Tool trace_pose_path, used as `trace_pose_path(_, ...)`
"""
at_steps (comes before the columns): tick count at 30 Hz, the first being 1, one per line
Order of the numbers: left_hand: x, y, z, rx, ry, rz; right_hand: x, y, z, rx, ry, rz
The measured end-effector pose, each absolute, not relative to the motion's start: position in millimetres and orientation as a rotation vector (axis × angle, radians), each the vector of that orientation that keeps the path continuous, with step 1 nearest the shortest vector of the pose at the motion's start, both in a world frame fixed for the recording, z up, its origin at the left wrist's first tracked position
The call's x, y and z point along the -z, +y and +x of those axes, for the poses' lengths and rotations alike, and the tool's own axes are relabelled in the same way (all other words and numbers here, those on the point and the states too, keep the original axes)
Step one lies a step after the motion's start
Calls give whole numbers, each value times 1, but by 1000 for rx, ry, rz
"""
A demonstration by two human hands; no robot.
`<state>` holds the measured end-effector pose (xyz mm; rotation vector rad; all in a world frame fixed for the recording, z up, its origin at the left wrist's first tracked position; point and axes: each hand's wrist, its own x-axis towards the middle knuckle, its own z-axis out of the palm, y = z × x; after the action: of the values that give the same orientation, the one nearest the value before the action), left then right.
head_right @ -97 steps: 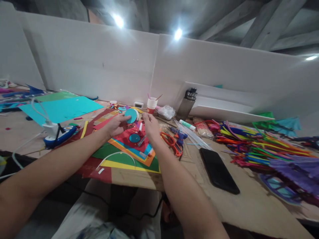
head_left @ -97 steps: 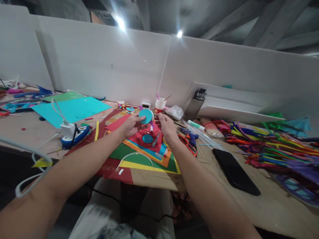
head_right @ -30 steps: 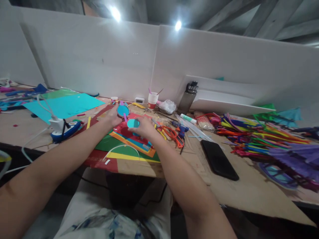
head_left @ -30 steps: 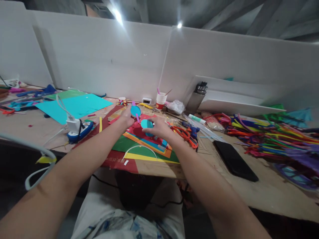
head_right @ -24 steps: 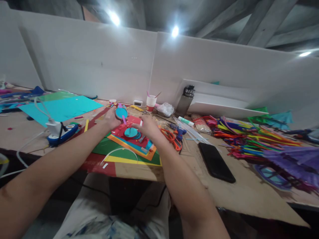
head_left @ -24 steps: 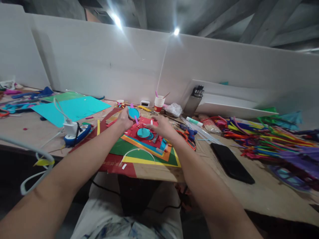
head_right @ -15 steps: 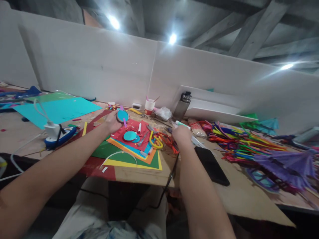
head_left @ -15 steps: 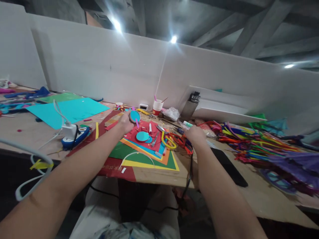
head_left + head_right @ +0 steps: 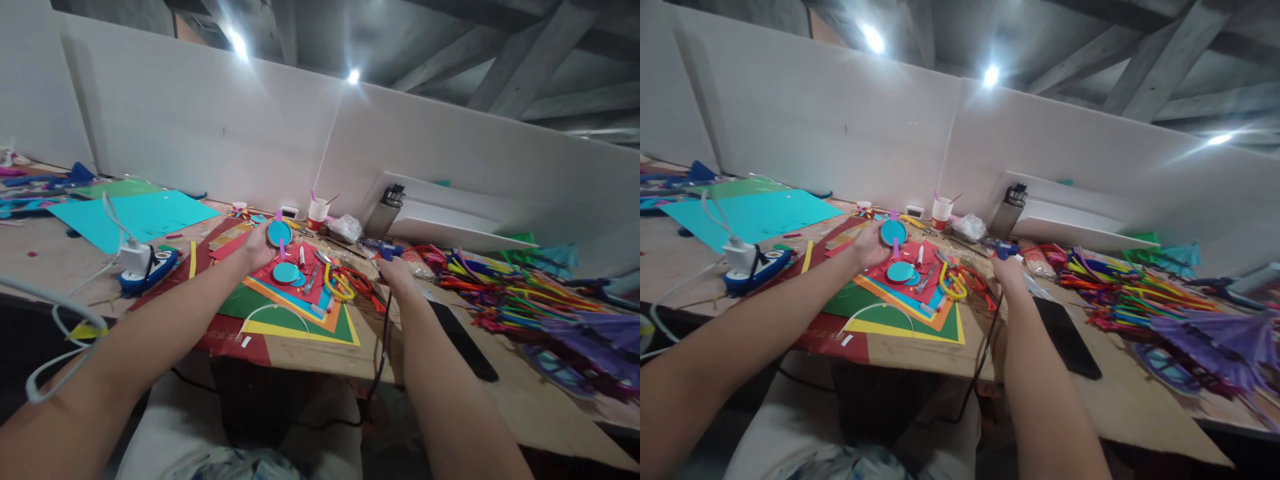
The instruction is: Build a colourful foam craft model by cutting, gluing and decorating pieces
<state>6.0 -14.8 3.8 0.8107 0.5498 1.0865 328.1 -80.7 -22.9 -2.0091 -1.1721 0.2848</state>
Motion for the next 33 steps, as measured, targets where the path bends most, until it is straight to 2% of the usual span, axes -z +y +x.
trace_pose_path(2, -2, -15, 7, -1086, 547, 805, 14, -82, 311, -285, -1140, -1919)
trace_pose_path(4, -2, -17, 8, -1085, 556, 786, 6, -85, 287, -321, -1124, -1640)
trace_pose_path(9, -7, -26, 12, -1083, 590, 756, -5, -104, 229, -459, -1397, -1179)
trace_pose_path(18, -8, -34, 20, -1121, 508, 768, -3, -116, 209, -308, -1661, -1258)
trace_pose_path(33, -1, -32, 25, -1212, 398, 812, -2, -117, 208, -307, -1698, -1260)
